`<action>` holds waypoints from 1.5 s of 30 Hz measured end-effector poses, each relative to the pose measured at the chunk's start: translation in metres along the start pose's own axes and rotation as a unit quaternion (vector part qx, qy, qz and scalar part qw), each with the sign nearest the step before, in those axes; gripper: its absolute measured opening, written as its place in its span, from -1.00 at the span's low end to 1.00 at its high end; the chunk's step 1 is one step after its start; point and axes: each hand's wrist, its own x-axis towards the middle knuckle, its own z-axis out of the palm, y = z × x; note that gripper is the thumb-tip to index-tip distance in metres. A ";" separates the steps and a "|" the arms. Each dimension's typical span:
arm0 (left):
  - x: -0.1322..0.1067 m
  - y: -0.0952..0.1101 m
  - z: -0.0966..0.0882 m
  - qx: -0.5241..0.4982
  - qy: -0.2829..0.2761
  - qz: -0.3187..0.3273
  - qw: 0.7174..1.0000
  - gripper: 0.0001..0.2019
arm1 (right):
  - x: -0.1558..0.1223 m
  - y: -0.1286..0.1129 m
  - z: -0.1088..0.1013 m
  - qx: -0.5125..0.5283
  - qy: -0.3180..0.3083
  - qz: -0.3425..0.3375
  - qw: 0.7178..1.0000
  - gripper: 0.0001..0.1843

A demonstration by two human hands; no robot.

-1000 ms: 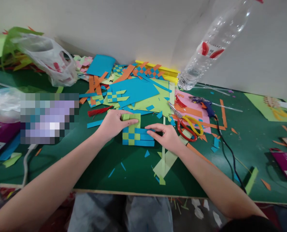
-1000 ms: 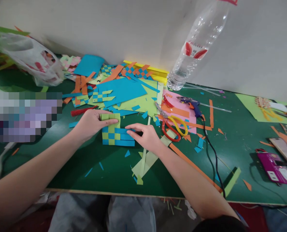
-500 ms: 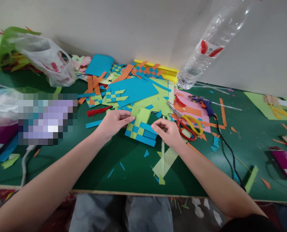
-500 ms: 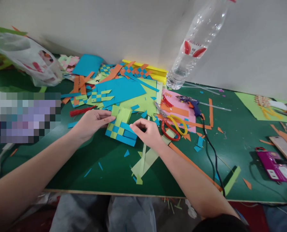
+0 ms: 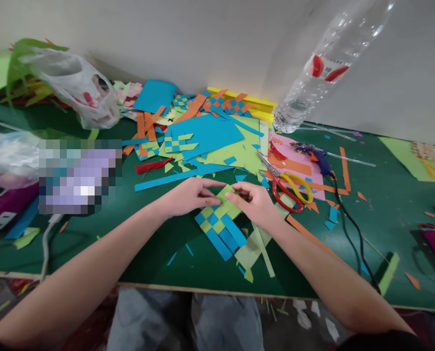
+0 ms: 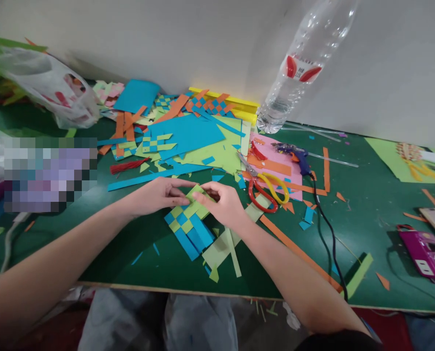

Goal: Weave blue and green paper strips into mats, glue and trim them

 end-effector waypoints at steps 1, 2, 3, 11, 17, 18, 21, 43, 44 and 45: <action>-0.001 0.001 0.000 -0.001 -0.006 0.002 1.000 -0.41 | -0.001 -0.001 0.001 -0.012 0.004 -0.006 1.000 -0.70; -0.001 0.002 0.001 -0.005 -0.006 0.002 1.000 -0.41 | -0.001 0.000 0.001 -0.020 0.008 -0.009 1.000 -0.68; -0.001 0.002 0.001 -0.012 -0.002 0.002 1.000 -0.43 | -0.001 0.000 0.001 -0.022 0.013 -0.011 1.000 -0.67; 0.003 -0.005 0.003 -0.099 0.112 -0.048 0.988 -0.62 | 0.004 0.012 -0.004 -0.023 0.098 -0.016 0.995 -0.68; 0.002 -0.004 0.003 -0.054 0.132 -0.042 0.989 -0.76 | 0.003 0.010 -0.002 0.001 0.093 -0.017 0.995 -0.70; 0.002 -0.003 0.004 -0.055 0.134 -0.042 0.989 -0.77 | 0.003 0.009 -0.002 -0.003 0.092 -0.022 0.996 -0.69; 0.002 -0.002 0.004 -0.053 0.137 -0.036 0.988 -0.77 | 0.001 0.009 -0.002 -0.030 0.093 -0.032 0.995 -0.67; 0.004 -0.006 0.002 -0.036 0.131 -0.042 0.990 -0.74 | 0.000 0.007 0.000 -0.018 0.124 -0.045 0.991 -0.70; 0.004 -0.006 0.002 -0.038 0.127 -0.041 0.990 -0.75 | -0.001 0.006 0.000 -0.019 0.125 -0.046 0.991 -0.70; 0.005 -0.006 0.002 -0.041 0.124 -0.040 0.991 -0.75 | -0.001 0.006 0.000 -0.017 0.126 -0.047 0.991 -0.70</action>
